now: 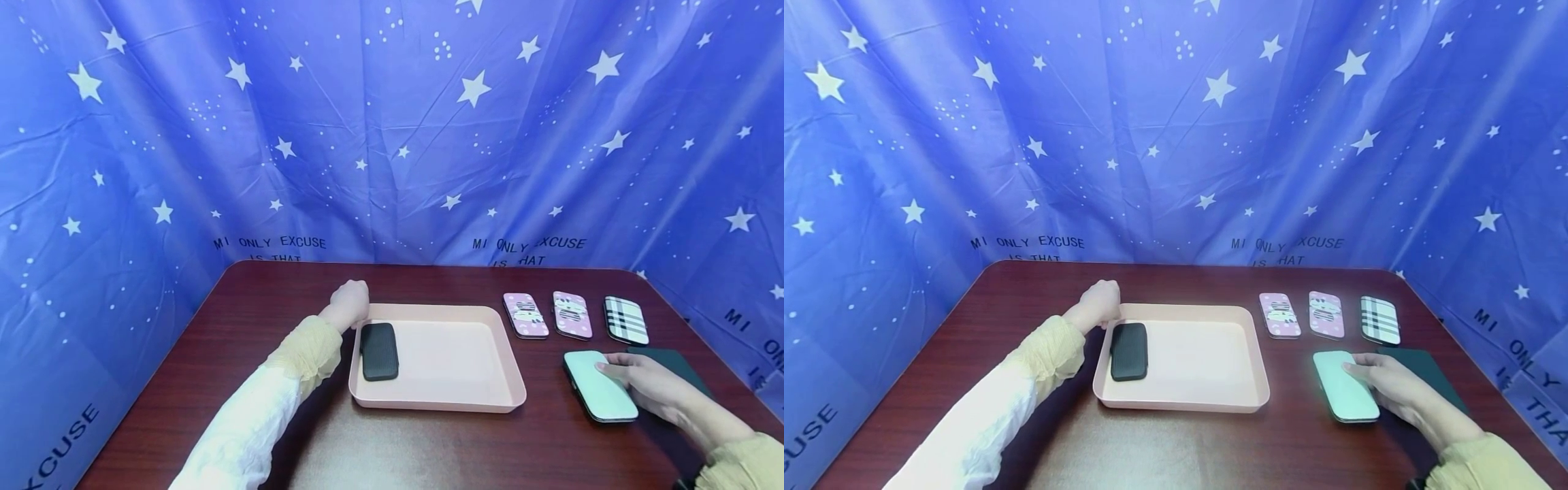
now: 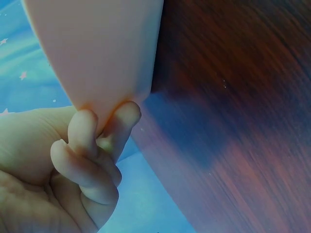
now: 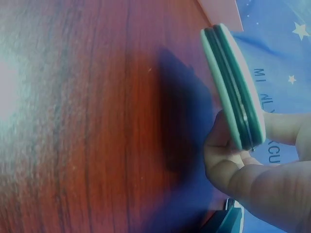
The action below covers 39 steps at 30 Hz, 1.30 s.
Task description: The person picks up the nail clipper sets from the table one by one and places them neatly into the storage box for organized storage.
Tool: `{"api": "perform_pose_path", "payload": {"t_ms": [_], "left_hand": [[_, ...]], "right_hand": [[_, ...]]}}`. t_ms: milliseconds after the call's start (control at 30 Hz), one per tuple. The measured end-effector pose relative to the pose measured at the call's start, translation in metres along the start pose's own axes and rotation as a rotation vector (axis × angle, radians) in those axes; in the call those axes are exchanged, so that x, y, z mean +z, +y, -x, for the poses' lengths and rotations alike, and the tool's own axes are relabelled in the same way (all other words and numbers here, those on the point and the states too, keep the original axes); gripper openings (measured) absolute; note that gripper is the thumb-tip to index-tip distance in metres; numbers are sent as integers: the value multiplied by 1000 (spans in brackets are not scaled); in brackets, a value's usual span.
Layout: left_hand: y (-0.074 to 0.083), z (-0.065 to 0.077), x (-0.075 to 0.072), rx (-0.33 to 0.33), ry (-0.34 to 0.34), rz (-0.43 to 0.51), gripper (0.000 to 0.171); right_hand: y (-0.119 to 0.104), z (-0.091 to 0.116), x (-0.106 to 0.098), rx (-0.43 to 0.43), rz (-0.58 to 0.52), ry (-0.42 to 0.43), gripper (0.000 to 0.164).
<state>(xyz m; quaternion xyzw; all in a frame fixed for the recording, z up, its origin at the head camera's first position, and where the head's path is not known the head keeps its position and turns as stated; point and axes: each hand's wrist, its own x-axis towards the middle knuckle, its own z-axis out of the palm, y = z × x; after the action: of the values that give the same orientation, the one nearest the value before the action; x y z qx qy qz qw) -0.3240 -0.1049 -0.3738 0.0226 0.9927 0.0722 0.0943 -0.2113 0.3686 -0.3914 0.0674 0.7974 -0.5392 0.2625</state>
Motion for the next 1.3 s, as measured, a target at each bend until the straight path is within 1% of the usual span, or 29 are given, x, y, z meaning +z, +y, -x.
{"api": "perform_pose_path", "payload": {"t_ms": [267, 367, 500, 700, 833, 900, 1067, 1167, 1300], "left_hand": [[1, 1, 1, -5, 10, -9, 33], [1, 1, 2, -5, 5, -4, 32], [1, 1, 2, -5, 7, -4, 25], [0, 1, 2, 9, 9, -3, 20], [0, 1, 2, 6, 9, -1, 19], [0, 1, 2, 2, 10, -1, 18], [0, 1, 3, 1, 6, -1, 19], [0, 1, 3, 3, 4, 2, 20], [0, 0, 3, 8, 15, 0, 22]], "right_hand": [[-5, -1, 3, -36, -38, -33, 77], [-7, -3, 4, -55, -58, -18, 77], [-12, -5, 10, -82, -131, 26, 76], [-21, -6, 21, -141, -244, 67, 63], [-31, -4, 28, -153, -275, 80, 61], [-36, -4, 31, -162, -279, 76, 65], [-48, -5, 37, -197, -303, 63, 79], [-52, -6, 41, -217, -332, 61, 74], [-55, -5, 45, -248, -355, 67, 54]]}}
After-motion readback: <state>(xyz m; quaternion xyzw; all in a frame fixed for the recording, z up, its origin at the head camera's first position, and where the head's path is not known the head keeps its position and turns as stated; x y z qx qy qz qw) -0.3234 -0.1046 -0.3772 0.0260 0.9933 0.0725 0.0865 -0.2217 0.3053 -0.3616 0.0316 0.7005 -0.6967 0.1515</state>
